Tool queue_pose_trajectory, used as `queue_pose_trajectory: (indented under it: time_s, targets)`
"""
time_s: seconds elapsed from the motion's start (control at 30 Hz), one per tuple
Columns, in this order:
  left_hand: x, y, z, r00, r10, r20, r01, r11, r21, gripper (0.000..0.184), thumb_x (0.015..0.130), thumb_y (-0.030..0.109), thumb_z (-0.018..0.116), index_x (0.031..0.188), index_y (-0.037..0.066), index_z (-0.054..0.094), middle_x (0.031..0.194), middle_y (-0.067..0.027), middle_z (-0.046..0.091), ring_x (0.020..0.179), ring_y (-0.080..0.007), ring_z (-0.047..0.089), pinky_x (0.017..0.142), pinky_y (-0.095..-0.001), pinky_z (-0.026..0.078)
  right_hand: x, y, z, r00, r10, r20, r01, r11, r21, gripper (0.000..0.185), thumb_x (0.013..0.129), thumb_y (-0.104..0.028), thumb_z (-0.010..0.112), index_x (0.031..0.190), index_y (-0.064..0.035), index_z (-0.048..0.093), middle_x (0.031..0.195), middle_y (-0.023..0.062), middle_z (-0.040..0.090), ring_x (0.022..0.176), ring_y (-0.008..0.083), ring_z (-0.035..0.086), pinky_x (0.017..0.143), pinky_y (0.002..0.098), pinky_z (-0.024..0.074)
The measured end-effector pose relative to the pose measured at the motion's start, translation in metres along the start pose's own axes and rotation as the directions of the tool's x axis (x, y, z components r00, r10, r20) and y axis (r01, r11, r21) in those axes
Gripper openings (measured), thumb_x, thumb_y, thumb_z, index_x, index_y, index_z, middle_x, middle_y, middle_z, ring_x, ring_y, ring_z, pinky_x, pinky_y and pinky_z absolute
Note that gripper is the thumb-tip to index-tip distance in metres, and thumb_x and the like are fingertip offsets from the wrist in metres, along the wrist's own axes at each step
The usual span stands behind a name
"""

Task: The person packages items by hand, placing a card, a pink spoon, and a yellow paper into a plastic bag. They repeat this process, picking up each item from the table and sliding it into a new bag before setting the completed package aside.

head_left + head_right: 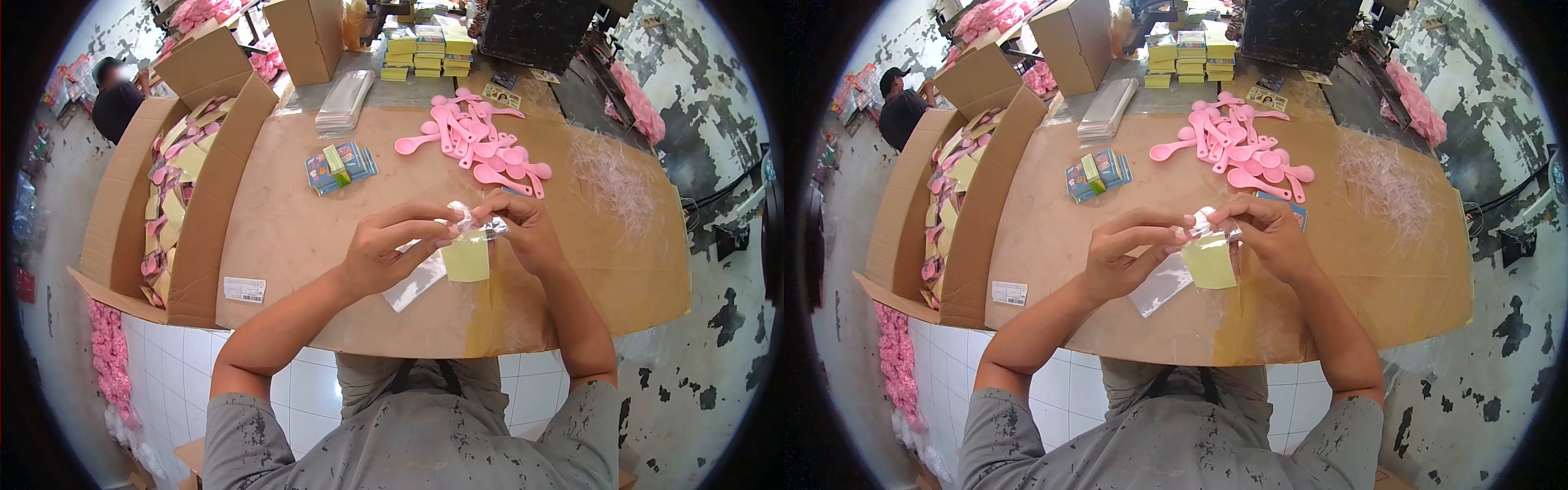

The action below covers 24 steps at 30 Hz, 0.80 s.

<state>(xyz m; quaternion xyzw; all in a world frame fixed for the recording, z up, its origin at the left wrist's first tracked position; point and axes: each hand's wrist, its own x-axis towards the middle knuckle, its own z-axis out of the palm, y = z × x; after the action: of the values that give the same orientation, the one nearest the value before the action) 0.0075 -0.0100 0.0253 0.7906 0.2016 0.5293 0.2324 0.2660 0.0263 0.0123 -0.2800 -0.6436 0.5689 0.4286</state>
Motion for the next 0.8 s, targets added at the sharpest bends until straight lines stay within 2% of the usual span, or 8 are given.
queue_pose_trajectory:
  time_s: [0.13, 0.27, 0.37, 0.43, 0.47, 0.57, 0.67, 0.8]
  targets:
    - [-0.003, -0.003, 0.000, 1.000, 0.009, -0.007, -0.009, 1.000, -0.013, 0.025, 0.087, -0.010, 0.072, 0.108, 0.001, 0.071, 0.114, -0.0175, 0.074, 0.108, -0.0300, 0.074, 0.093, -0.0414, 0.061, 0.001, 0.003, 0.000, 0.999, -0.052, 0.008, 0.053, 0.998, -0.037, 0.014, 0.097, -0.001, 0.070, 0.109, -0.0014, 0.078, 0.101, 0.0030, 0.073, 0.086, 0.0073, 0.067, 0.070, 0.0247, 0.0537]
    - [-0.007, 0.001, -0.001, 0.998, -0.055, -0.002, 0.055, 0.992, -0.114, 0.021, 0.090, -0.011, 0.066, 0.108, -0.001, 0.067, 0.112, -0.0184, 0.074, 0.111, -0.0315, 0.073, 0.100, -0.0446, 0.058, -0.002, -0.003, 0.004, 0.998, 0.030, 0.053, -0.030, 1.000, -0.009, 0.014, 0.096, -0.001, 0.071, 0.109, -0.0013, 0.078, 0.101, 0.0032, 0.073, 0.085, 0.0071, 0.067, 0.071, 0.0252, 0.0531]
    - [-0.005, 0.003, 0.003, 0.990, -0.127, -0.057, 0.114, 0.975, -0.188, 0.015, 0.091, -0.008, 0.068, 0.104, -0.001, 0.067, 0.112, -0.0149, 0.075, 0.108, -0.0242, 0.073, 0.095, -0.0368, 0.059, -0.002, -0.003, 0.007, 0.998, 0.022, 0.051, -0.021, 0.999, -0.024, 0.015, 0.096, -0.001, 0.071, 0.109, -0.0016, 0.078, 0.099, 0.0033, 0.074, 0.083, 0.0067, 0.067, 0.071, 0.0247, 0.0526]
    - [-0.007, 0.006, 0.012, 0.948, -0.292, -0.123, 0.218, 0.883, -0.415, 0.013, 0.094, -0.007, 0.065, 0.106, -0.001, 0.064, 0.112, -0.0155, 0.074, 0.110, -0.0243, 0.072, 0.097, -0.0370, 0.058, -0.001, -0.003, 0.011, 0.999, -0.029, 0.042, 0.031, 0.998, -0.057, 0.015, 0.096, -0.002, 0.072, 0.109, -0.0018, 0.078, 0.097, 0.0036, 0.074, 0.080, 0.0067, 0.066, 0.071, 0.0241, 0.0524]
    - [-0.007, 0.007, 0.014, 0.915, -0.377, -0.141, 0.254, 0.813, -0.523, 0.012, 0.096, -0.006, 0.064, 0.107, -0.002, 0.063, 0.112, -0.0159, 0.074, 0.110, -0.0243, 0.072, 0.098, -0.0371, 0.058, -0.003, -0.003, 0.011, 0.999, 0.019, 0.039, -0.018, 0.999, -0.048, 0.015, 0.096, -0.003, 0.072, 0.109, -0.0018, 0.078, 0.097, 0.0036, 0.074, 0.081, 0.0066, 0.066, 0.071, 0.0240, 0.0524]
    - [-0.008, 0.007, 0.004, 0.855, -0.519, -0.015, 0.397, 0.673, -0.624, 0.004, 0.099, -0.001, 0.060, 0.102, 0.002, 0.060, 0.109, -0.0189, 0.072, 0.117, -0.0353, 0.070, 0.107, -0.0486, 0.053, -0.005, -0.003, 0.012, 0.990, 0.138, 0.040, -0.138, 0.990, -0.010, 0.015, 0.096, -0.004, 0.072, 0.109, -0.0017, 0.078, 0.097, 0.0037, 0.075, 0.082, 0.0067, 0.066, 0.072, 0.0235, 0.0523]
    - [-0.010, 0.003, 0.002, 0.812, -0.582, 0.046, 0.431, 0.546, -0.718, 0.003, 0.102, 0.005, 0.059, 0.103, 0.003, 0.059, 0.107, -0.0189, 0.073, 0.118, -0.0356, 0.070, 0.108, -0.0509, 0.052, -0.004, -0.003, 0.013, 0.983, 0.181, 0.028, -0.182, 0.983, 0.039, 0.014, 0.096, -0.004, 0.072, 0.109, -0.0016, 0.078, 0.099, 0.0039, 0.076, 0.084, 0.0073, 0.066, 0.073, 0.0234, 0.0521]
    - [-0.005, 0.004, -0.005, 0.816, -0.578, 0.025, 0.417, 0.557, -0.719, 0.007, 0.103, 0.010, 0.058, 0.108, 0.004, 0.060, 0.107, -0.0175, 0.074, 0.118, -0.0357, 0.069, 0.108, -0.0514, 0.052, -0.003, 0.003, 0.011, 0.993, 0.120, -0.010, -0.120, 0.992, 0.039, 0.014, 0.097, -0.004, 0.071, 0.109, -0.0012, 0.078, 0.101, 0.0045, 0.076, 0.088, 0.0081, 0.067, 0.074, 0.0240, 0.0528]
